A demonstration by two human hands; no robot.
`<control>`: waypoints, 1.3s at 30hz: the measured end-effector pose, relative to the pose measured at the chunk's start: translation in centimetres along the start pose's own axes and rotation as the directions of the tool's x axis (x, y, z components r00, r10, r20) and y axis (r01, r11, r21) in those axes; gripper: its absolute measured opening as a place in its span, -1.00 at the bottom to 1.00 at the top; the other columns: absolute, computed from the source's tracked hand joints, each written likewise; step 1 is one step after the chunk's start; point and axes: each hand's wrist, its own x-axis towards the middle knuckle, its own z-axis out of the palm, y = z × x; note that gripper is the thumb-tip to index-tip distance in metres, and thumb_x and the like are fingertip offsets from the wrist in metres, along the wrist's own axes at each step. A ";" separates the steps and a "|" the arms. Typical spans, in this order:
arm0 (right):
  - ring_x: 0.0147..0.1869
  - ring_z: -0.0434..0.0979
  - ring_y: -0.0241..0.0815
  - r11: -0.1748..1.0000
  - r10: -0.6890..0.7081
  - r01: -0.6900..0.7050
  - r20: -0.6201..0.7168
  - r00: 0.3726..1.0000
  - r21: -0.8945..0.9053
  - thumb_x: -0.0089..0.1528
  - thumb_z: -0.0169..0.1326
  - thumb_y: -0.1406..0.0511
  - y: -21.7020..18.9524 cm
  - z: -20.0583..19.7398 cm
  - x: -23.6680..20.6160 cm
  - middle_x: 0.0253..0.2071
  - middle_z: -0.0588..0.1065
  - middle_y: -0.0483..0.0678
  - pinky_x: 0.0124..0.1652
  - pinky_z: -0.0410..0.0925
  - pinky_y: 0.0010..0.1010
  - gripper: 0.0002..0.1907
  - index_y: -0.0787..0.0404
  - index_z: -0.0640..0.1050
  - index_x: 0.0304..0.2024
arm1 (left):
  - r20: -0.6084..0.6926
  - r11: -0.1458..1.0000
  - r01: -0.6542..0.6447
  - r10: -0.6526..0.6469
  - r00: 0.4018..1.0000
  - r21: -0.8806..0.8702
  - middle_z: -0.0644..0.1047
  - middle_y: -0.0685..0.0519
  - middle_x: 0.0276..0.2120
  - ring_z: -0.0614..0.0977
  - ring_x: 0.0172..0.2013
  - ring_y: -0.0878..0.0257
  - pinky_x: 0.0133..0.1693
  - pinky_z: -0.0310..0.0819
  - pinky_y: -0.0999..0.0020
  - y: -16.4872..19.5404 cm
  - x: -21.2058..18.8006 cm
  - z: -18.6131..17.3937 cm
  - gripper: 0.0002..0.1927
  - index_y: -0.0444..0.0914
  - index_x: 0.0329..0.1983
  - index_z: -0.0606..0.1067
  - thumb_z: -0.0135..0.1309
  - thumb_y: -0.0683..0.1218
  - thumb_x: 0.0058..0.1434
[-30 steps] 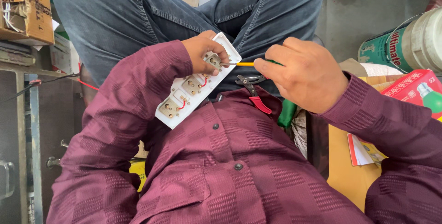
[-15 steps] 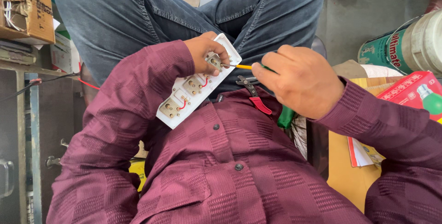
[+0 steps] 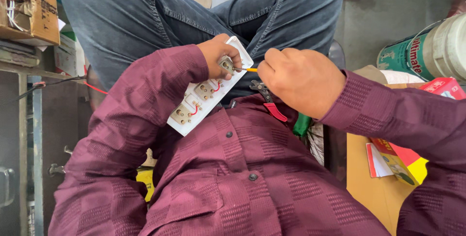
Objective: The person sits cross-legged on a chair and wires a white switchboard. They use pliers to strip red wires and a screwdriver to secure the wires into the terminals of the switches.
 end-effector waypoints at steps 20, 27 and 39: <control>-0.57 0.53 0.06 0.954 0.248 -0.278 0.228 0.942 0.110 0.28 0.11 0.09 -0.1 2.1 0.1 -0.62 0.49 0.01 -0.55 0.35 -0.11 -0.63 0.15 0.58 -0.55 | 0.033 0.990 0.136 -0.138 0.990 0.048 0.40 0.02 -0.01 0.56 0.03 0.06 0.07 0.47 0.24 -0.1 0.2 0.1 -0.62 -0.01 -0.16 0.65 0.39 -0.16 -0.08; -0.40 0.55 0.16 0.825 0.376 -0.431 0.215 0.901 0.365 0.31 0.09 0.15 1.2 0.0 -4.3 -0.49 0.54 0.05 -0.41 0.35 -0.05 -0.71 0.21 0.61 -0.36 | 0.098 0.951 -0.219 0.244 0.965 -0.218 0.45 -0.02 0.02 0.49 0.16 0.04 0.22 0.31 0.15 0.7 0.5 -2.0 -0.60 -0.06 -0.01 0.58 0.30 -0.20 0.07; -0.17 0.53 0.08 0.626 0.374 -0.247 -0.007 0.927 0.740 0.18 0.27 0.25 -3.9 9.3 -5.9 -0.28 0.53 0.04 -0.16 0.37 -0.19 -0.75 0.25 0.59 -0.17 | 0.583 0.979 -0.088 -0.036 0.811 0.182 0.63 0.06 -0.09 0.65 -0.06 0.20 -0.04 0.49 0.19 3.1 8.9 -3.5 -0.67 -0.08 -0.07 0.53 0.29 -0.16 0.09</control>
